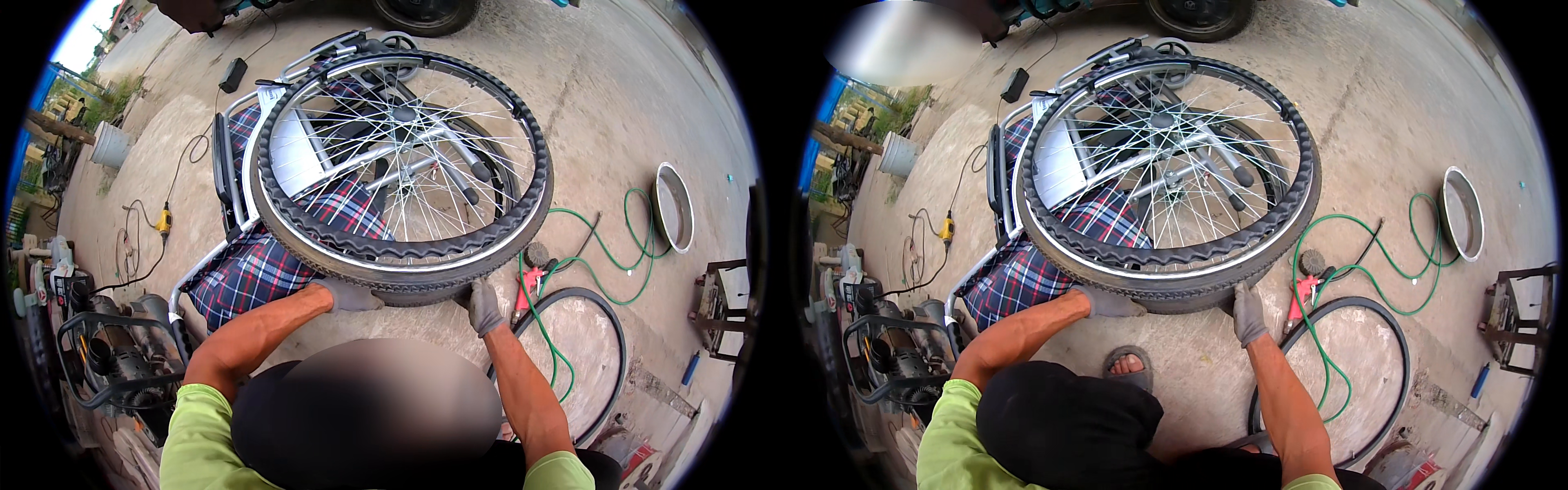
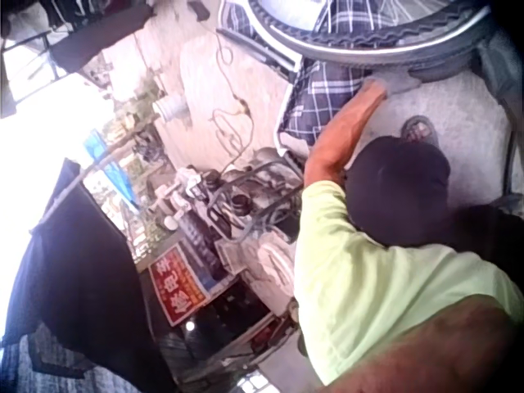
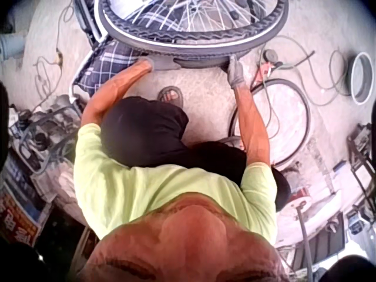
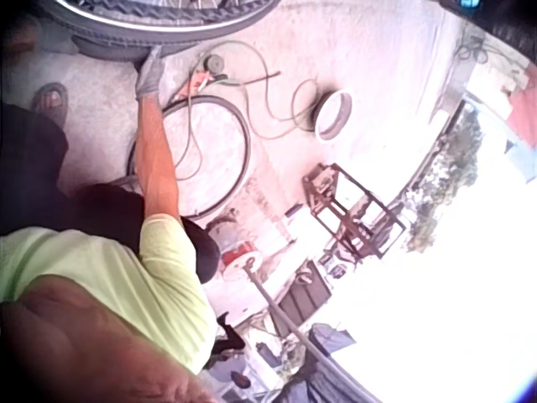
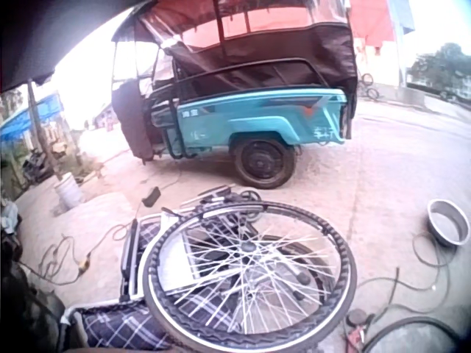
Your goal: The person installs a bicycle tire onto a wheel rim by hand, pressing the tire bead into the rim and rotating the wheel to seat the tire evenly. The person uses both hands to push the tire onto the rim and checks the fit around the circumference.
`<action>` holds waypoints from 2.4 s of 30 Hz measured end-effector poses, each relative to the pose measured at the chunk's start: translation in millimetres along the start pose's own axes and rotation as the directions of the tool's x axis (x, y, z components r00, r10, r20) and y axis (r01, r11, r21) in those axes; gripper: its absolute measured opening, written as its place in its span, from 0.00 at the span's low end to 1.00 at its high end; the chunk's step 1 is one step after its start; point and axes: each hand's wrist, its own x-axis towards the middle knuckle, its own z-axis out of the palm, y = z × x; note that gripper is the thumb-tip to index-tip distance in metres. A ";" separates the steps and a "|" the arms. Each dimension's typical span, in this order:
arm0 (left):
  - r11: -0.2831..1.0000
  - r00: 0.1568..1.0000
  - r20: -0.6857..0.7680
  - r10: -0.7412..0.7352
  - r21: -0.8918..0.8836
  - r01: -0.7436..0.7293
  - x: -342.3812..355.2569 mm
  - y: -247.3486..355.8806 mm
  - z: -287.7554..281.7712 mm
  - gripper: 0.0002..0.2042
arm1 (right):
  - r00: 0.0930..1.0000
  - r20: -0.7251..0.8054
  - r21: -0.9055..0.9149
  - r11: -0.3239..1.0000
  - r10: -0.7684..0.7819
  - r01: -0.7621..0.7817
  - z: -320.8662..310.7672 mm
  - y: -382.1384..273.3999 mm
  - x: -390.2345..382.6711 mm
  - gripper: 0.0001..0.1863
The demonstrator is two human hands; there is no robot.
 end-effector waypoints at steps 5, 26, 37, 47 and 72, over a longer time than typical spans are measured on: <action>0.989 0.999 -0.014 -0.041 -0.141 0.039 -6.4 -11.3 9.8 0.26 | 0.976 0.022 -0.005 0.976 0.218 -0.218 18.6 -11.2 -1.4 0.20; 0.983 0.981 -0.192 0.032 -0.172 -0.065 11.3 23.2 8.8 0.30 | 0.990 0.011 0.303 0.944 -0.138 0.129 6.3 -41.6 41.9 0.20; 0.797 0.938 -0.331 0.102 -0.537 -0.277 86.1 111.6 23.0 0.28 | 0.926 0.357 0.076 0.992 -0.123 0.103 -90.6 -117.0 175.4 0.12; 0.383 0.842 -0.484 0.239 -0.750 -0.539 162.8 49.4 117.6 0.27 | 0.946 0.271 -0.009 0.982 -0.179 0.188 -65.9 -95.4 181.8 0.11; 0.920 0.793 -0.598 0.118 -0.235 -0.314 122.0 -37.5 70.4 0.16 | 0.614 0.734 -0.660 -0.092 -0.291 0.745 59.7 -58.8 34.6 0.20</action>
